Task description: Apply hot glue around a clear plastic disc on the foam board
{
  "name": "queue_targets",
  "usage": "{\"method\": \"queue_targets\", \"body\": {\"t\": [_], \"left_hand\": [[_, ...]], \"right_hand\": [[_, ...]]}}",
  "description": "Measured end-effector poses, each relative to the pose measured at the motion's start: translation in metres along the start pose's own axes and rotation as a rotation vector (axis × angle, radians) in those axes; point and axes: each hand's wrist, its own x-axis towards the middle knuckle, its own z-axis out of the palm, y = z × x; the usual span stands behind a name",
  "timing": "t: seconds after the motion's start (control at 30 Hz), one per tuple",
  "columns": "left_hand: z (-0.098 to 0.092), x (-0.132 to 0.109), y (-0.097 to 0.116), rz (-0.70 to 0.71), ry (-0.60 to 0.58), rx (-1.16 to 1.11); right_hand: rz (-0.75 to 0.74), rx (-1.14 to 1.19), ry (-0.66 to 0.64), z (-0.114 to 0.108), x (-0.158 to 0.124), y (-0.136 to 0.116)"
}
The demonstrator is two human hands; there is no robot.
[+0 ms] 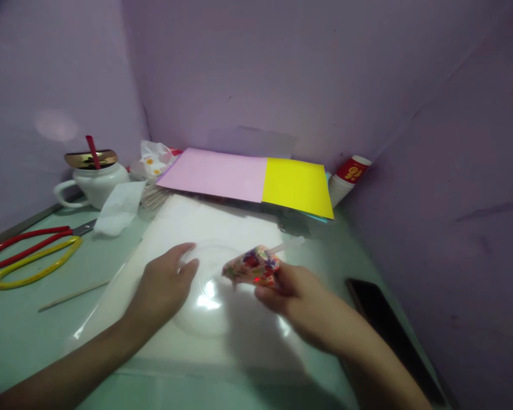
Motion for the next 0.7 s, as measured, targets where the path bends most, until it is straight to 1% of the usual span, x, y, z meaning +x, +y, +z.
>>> {"method": "queue_targets", "body": {"t": [0.1, 0.2, 0.37, 0.57, 0.63, 0.7], "left_hand": [[0.0001, 0.0008, -0.0001, 0.006, 0.014, 0.025], [0.0004, 0.0011, -0.0001, 0.008, 0.022, 0.041], [-0.0001, 0.0004, -0.0009, 0.02, 0.0, -0.004], [0.0007, 0.0001, -0.0025, 0.029, 0.008, -0.021], [-0.0005, 0.0, -0.0014, 0.031, 0.002, -0.046], [-0.0041, 0.0005, 0.0011, -0.001, -0.042, -0.137]], "right_hand": [[0.034, -0.083, 0.021, 0.0015, 0.0011, 0.0007], [0.056, -0.118, 0.034, 0.0031, 0.0022, 0.0012], [0.033, -0.092, 0.022, 0.0025, 0.0026, 0.0016], [0.035, -0.163, 0.024, 0.0047, 0.0051, 0.0022], [0.028, -0.163, 0.032, 0.004, 0.0055, 0.0015], [0.023, -0.135, 0.053, -0.0011, 0.0034, 0.0006]]}}
